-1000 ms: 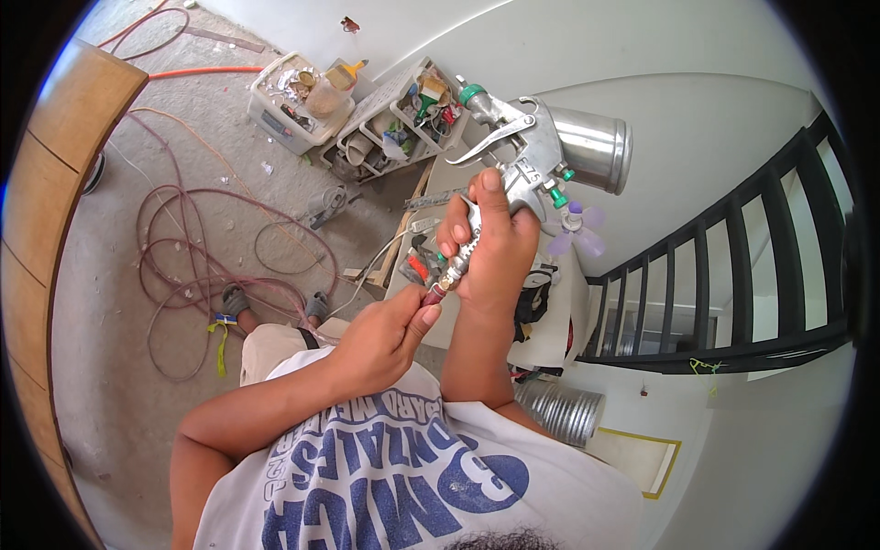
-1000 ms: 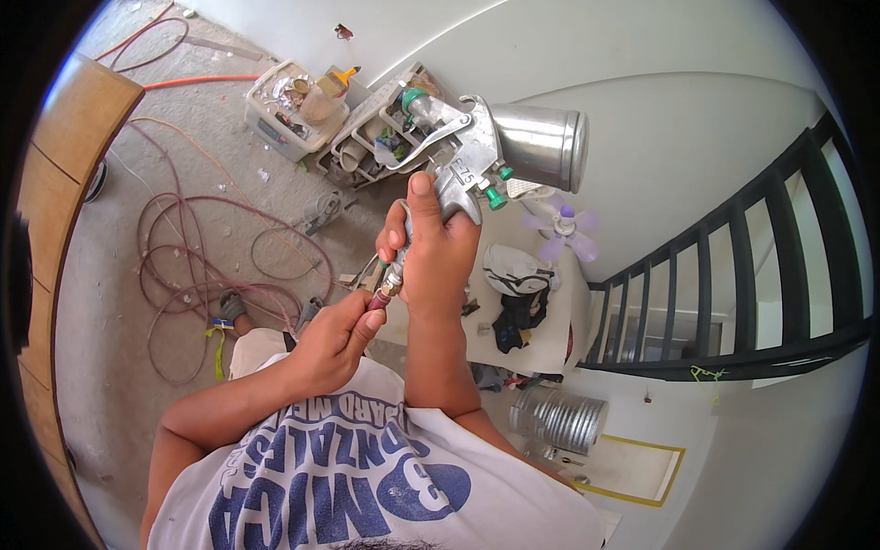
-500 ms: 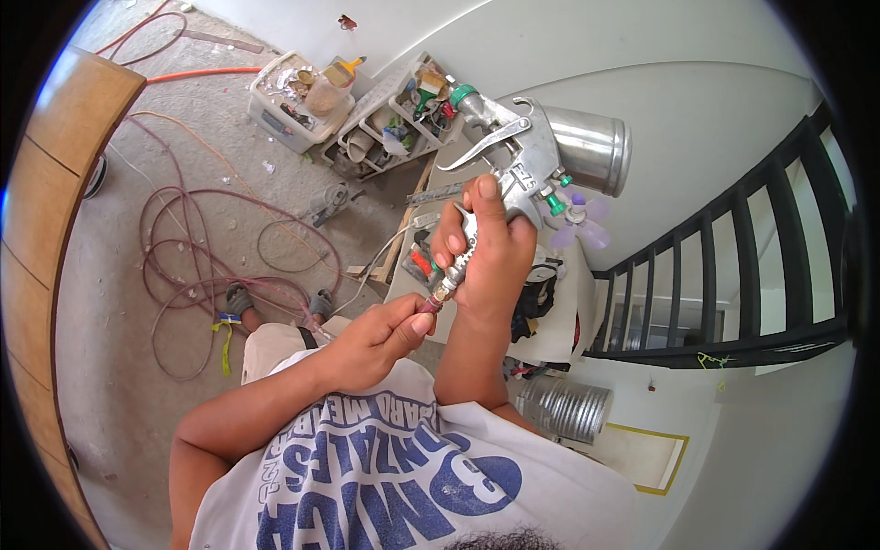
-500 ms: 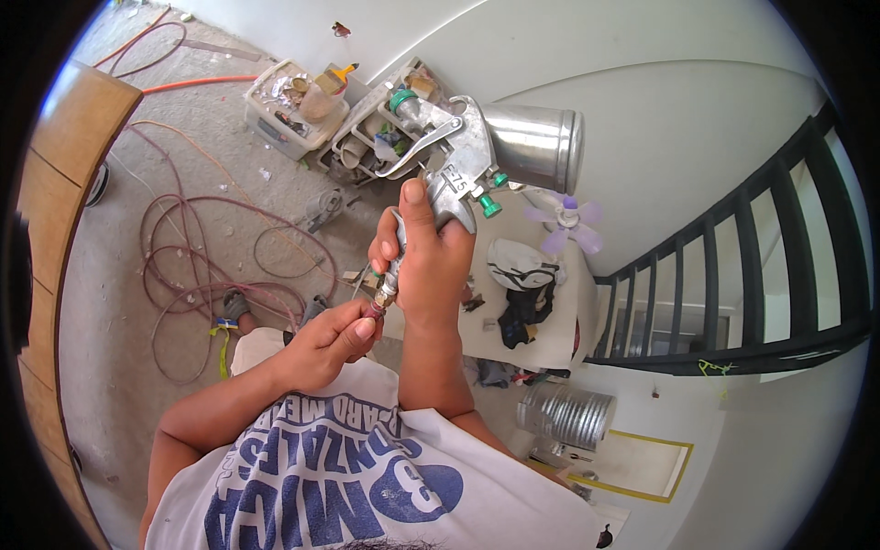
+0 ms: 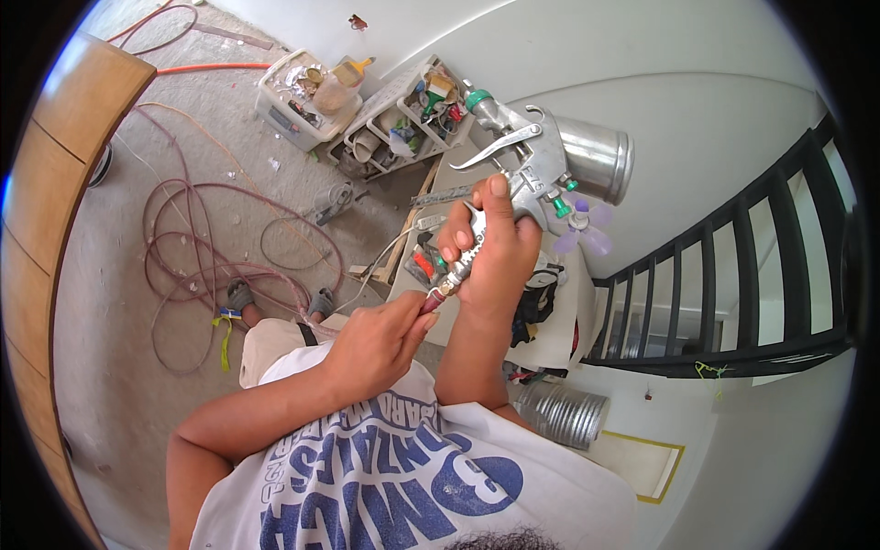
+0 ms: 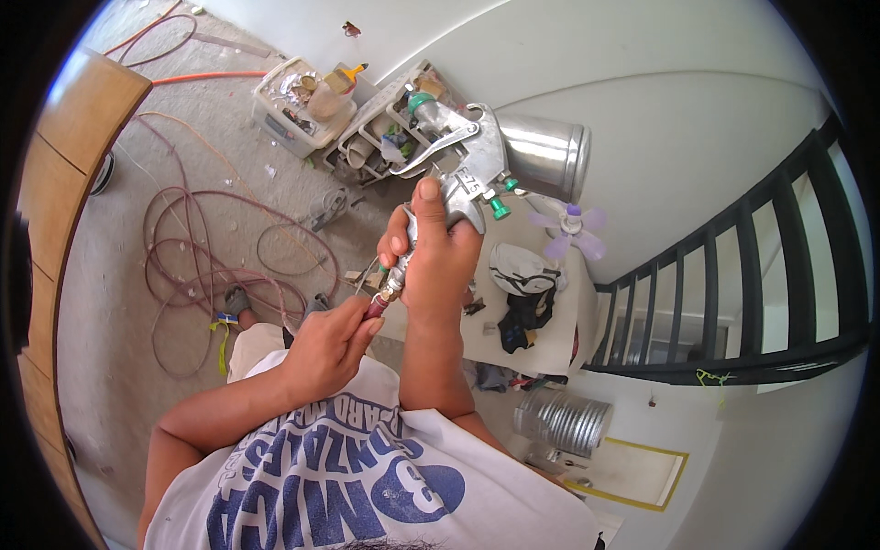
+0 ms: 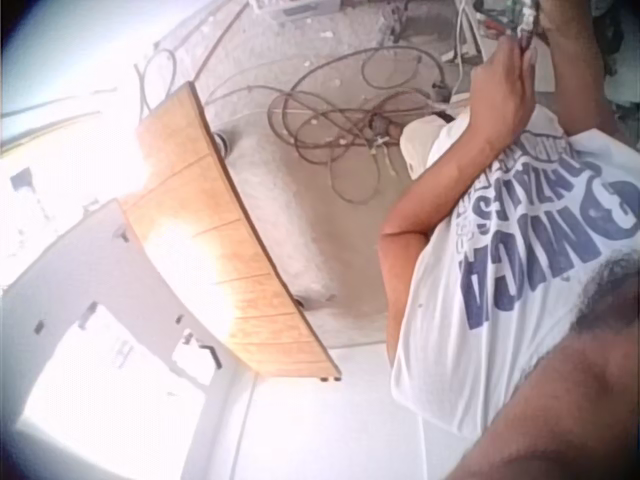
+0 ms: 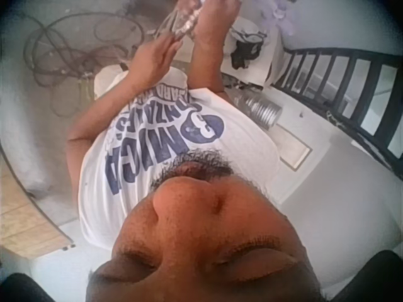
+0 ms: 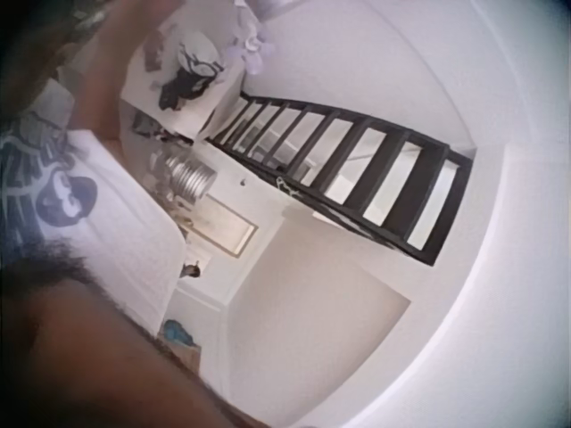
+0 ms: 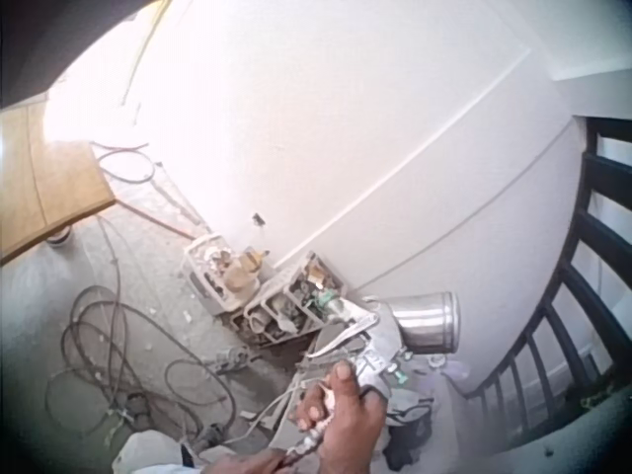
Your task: The person retrieves pliers from a bag and uses them to adjust the nozzle of a spray gun. They then connect the spray gun to an air hose and proceed to spray paint a large, curved wooden panel.
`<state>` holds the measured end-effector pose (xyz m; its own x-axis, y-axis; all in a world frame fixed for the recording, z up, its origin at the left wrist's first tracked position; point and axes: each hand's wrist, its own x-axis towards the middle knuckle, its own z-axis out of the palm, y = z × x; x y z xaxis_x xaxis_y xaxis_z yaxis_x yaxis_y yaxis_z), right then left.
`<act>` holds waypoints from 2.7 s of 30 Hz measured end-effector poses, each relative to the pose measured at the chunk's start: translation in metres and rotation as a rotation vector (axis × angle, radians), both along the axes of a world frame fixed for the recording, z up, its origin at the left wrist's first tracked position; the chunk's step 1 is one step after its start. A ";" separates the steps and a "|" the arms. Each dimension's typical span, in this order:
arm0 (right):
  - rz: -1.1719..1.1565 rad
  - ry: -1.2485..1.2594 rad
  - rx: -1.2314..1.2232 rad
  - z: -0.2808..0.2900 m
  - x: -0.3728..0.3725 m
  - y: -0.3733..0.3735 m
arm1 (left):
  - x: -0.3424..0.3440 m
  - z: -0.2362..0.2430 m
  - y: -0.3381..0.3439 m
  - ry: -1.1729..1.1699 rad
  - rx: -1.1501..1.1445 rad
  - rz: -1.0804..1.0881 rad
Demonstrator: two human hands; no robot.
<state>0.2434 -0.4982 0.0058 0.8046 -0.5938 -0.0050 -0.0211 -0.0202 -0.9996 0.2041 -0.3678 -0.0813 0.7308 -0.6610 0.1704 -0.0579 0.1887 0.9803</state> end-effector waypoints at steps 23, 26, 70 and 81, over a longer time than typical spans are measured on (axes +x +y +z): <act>-0.045 -0.049 -0.029 0.011 0.010 0.004 | 0.019 0.015 -0.008 0.022 -0.033 -0.017; -0.047 -0.029 -0.040 0.011 0.005 0.001 | 0.017 0.017 -0.008 0.048 -0.011 -0.092; 0.021 0.011 -0.036 -0.003 0.004 0.000 | 0.005 -0.005 -0.015 0.068 -0.005 -0.062; 0.068 0.029 0.027 -0.009 0.015 -0.005 | 0.018 -0.005 -0.011 0.237 -0.099 -0.084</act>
